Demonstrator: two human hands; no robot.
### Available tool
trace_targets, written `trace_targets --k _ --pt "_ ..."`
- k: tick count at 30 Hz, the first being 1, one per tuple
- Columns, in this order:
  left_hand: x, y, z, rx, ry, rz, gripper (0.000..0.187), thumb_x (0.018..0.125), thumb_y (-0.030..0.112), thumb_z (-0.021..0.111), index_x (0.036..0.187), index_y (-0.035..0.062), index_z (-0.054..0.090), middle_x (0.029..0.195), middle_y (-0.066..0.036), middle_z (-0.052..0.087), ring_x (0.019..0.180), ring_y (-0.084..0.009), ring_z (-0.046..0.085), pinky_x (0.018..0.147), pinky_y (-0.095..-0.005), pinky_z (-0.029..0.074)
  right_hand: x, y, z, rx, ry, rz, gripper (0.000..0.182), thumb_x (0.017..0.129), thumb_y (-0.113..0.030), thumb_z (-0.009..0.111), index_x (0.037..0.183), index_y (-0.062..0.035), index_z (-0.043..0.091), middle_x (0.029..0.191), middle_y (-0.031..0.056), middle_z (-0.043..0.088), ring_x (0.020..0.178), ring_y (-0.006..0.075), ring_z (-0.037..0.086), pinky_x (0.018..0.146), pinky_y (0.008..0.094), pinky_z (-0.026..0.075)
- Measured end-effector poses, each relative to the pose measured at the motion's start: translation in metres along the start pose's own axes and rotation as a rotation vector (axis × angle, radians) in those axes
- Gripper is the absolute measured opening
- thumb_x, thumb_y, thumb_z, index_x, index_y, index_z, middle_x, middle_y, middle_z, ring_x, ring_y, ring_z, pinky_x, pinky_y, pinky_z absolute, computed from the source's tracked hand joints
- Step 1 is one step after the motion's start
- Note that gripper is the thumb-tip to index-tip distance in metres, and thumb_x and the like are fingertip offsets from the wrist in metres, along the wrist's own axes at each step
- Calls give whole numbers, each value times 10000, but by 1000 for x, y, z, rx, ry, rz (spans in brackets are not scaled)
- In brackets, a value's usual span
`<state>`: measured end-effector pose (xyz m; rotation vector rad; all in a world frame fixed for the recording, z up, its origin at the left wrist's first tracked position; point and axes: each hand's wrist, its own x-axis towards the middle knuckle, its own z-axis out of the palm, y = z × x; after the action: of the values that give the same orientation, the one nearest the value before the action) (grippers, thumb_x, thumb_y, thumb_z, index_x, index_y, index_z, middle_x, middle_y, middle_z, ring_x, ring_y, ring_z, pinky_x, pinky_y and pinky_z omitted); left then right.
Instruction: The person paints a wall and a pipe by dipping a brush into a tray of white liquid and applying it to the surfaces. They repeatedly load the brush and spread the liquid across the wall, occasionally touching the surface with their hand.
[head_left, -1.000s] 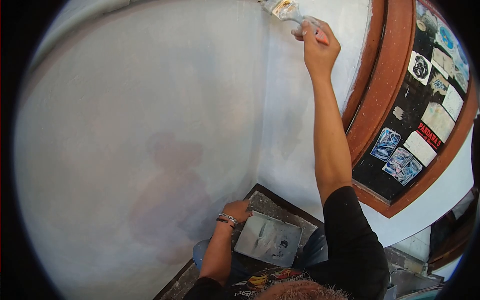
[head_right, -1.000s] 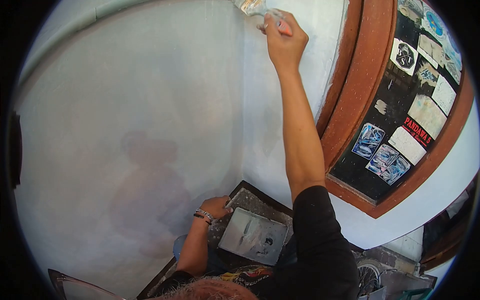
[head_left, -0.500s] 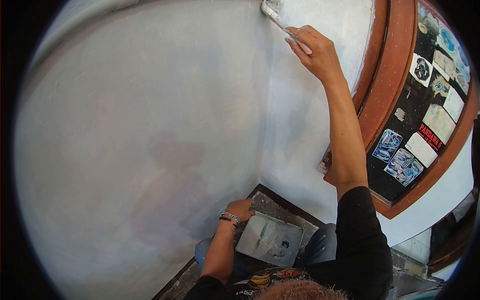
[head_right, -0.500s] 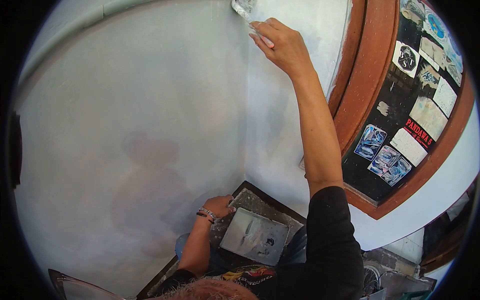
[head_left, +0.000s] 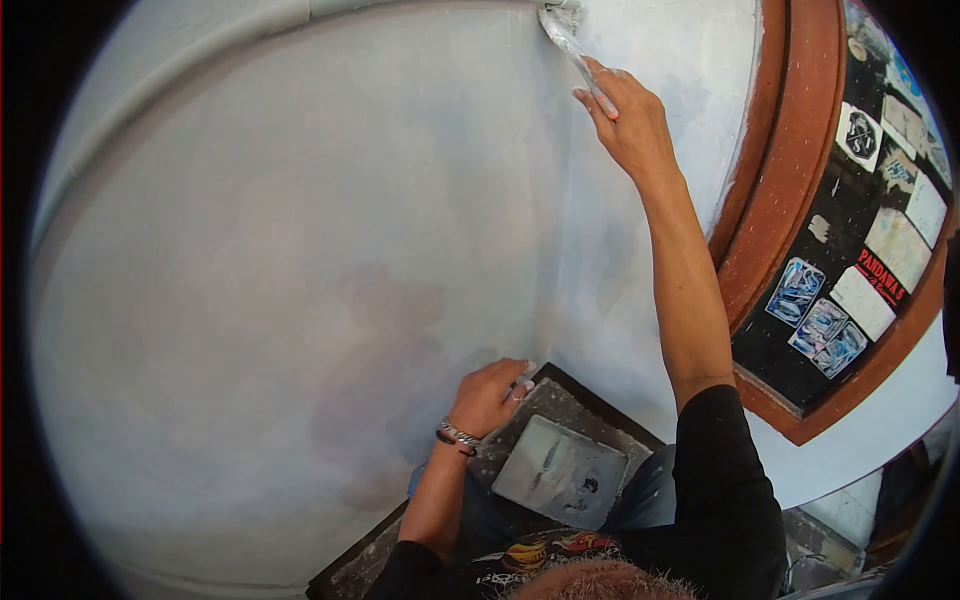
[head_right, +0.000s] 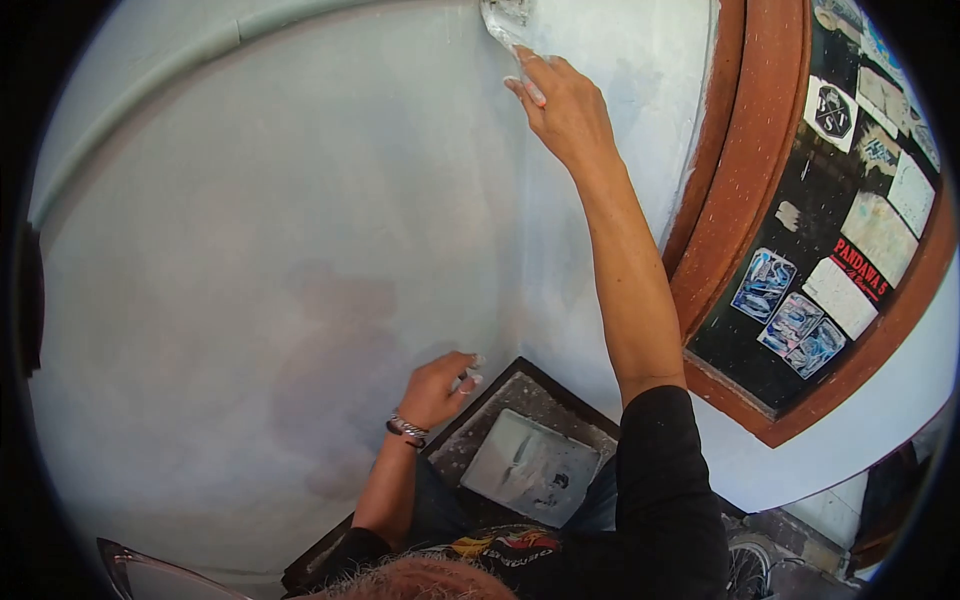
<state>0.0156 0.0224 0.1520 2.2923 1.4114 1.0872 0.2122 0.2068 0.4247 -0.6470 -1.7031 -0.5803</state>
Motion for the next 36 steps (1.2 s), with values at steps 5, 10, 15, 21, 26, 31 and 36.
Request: trace_targets --k 5,10,15,21,26,31,36 --pt "-33 23 -41 -45 148 -77 255 836 142 650 1070 43 634 984 -137 668 839 -325 653 730 -385 523 -2 6 16 111 117 -16 296 852 -114 682 1141 -61 655 934 135 664 799 312 642 720 376 514" --pt "-107 3 -29 101 97 -256 246 834 127 652 1066 43 650 978 -135 677 784 -294 664 713 -358 529 -8 15 3 109 81 49 282 871 -184 659 1128 -68 656 940 132 651 751 302 635 679 377 521" --pt "-181 1 -27 -52 365 -476 244 856 132 634 1061 1 642 891 -132 688 726 -233 654 704 -327 518 -13 38 18 282 155 18 302 870 -201 665 1144 -74 652 914 128 642 777 307 627 699 377 509" --pt "-226 11 -1 -126 585 -514 285 910 122 602 1150 -21 546 787 -54 638 711 -112 588 672 -273 489 -20 42 2 290 112 121 319 868 -220 671 1152 -78 649 912 139 637 785 328 619 722 399 505" --pt "-221 27 15 -90 627 -476 301 912 84 585 1189 -17 524 790 -35 610 710 -95 551 676 -244 464 -33 39 22 332 113 188 298 864 -200 670 1119 -48 660 936 157 659 795 316 651 709 389 519" --pt "-221 26 25 -72 690 -391 339 912 74 572 1227 -22 493 813 -51 613 712 -110 563 673 -247 465 -16 46 22 593 328 430 315 874 -226 649 1098 -5 666 953 189 688 830 292 684 754 359 529" --pt "-229 24 27 5 683 -397 383 896 85 583 1250 -18 479 797 -83 640 703 -148 616 674 -283 500 -17 50 33 436 150 460 358 864 -273 639 1114 -18 668 958 196 686 855 356 666 775 404 521"
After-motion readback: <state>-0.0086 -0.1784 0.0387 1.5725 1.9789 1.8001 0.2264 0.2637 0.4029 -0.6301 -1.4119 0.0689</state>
